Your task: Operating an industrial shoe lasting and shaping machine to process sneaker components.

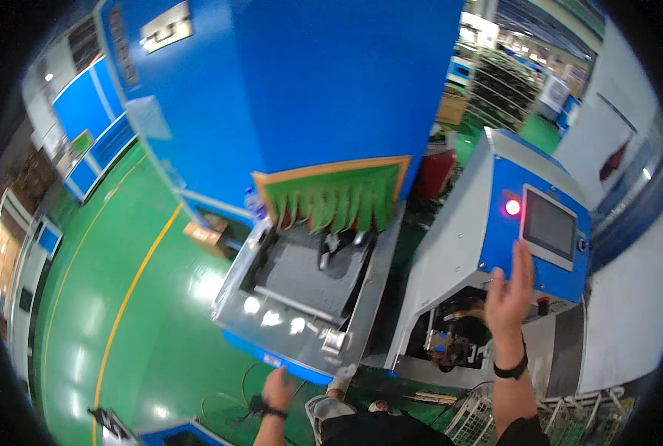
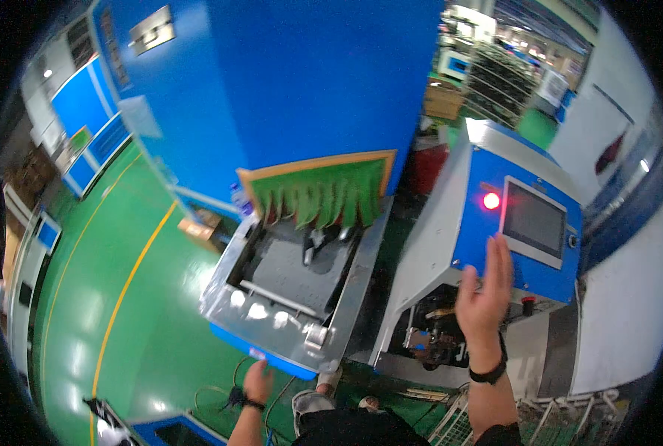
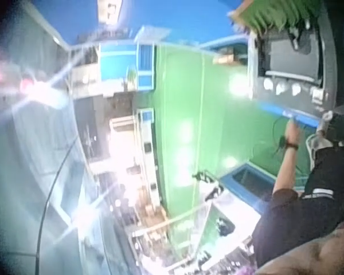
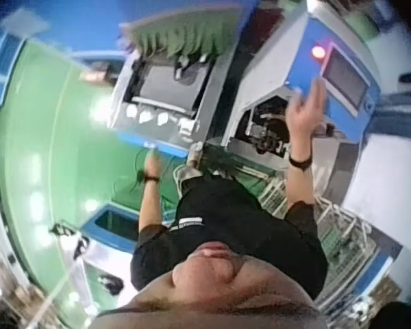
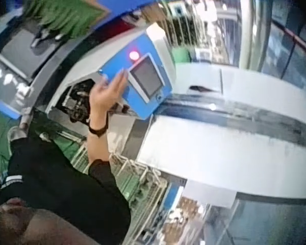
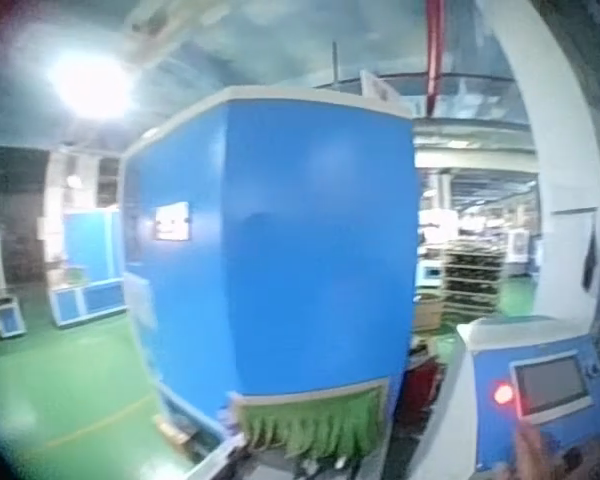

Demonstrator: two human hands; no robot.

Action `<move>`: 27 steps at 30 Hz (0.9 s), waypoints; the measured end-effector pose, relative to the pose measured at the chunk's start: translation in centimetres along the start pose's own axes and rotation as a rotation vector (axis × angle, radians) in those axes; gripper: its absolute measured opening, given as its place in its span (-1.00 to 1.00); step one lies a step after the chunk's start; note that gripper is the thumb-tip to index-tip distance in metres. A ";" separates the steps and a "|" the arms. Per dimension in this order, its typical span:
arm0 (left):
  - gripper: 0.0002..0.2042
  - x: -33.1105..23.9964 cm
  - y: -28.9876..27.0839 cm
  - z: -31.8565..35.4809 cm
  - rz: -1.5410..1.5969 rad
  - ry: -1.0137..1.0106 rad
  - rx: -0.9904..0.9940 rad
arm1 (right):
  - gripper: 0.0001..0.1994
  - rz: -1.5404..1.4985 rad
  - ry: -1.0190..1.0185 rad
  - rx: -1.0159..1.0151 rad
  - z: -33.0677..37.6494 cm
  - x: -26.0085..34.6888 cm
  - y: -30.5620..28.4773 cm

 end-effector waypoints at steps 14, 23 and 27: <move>-0.43 1.8 20.5 -42.5 0.389 -0.199 0.044 | -0.33 0.382 -0.072 0.003 1.2 0.3 5.4; -0.78 -10.4 17.3 -25.4 1.266 -0.809 0.523 | -0.47 0.378 -0.030 0.028 1.2 -1.4 4.5; -0.43 -15.2 9.6 -11.1 1.527 -0.814 0.858 | -0.40 -0.083 0.021 -0.014 6.3 2.2 2.5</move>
Point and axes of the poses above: each hand's wrist, its own z-axis away from the middle knuckle, its own y-axis out of the palm, x = y × z, the point moved 3 cm from there along -z, towards the middle knuckle, and after that the axes turned 15 degrees about z, right-handed, at the moved point
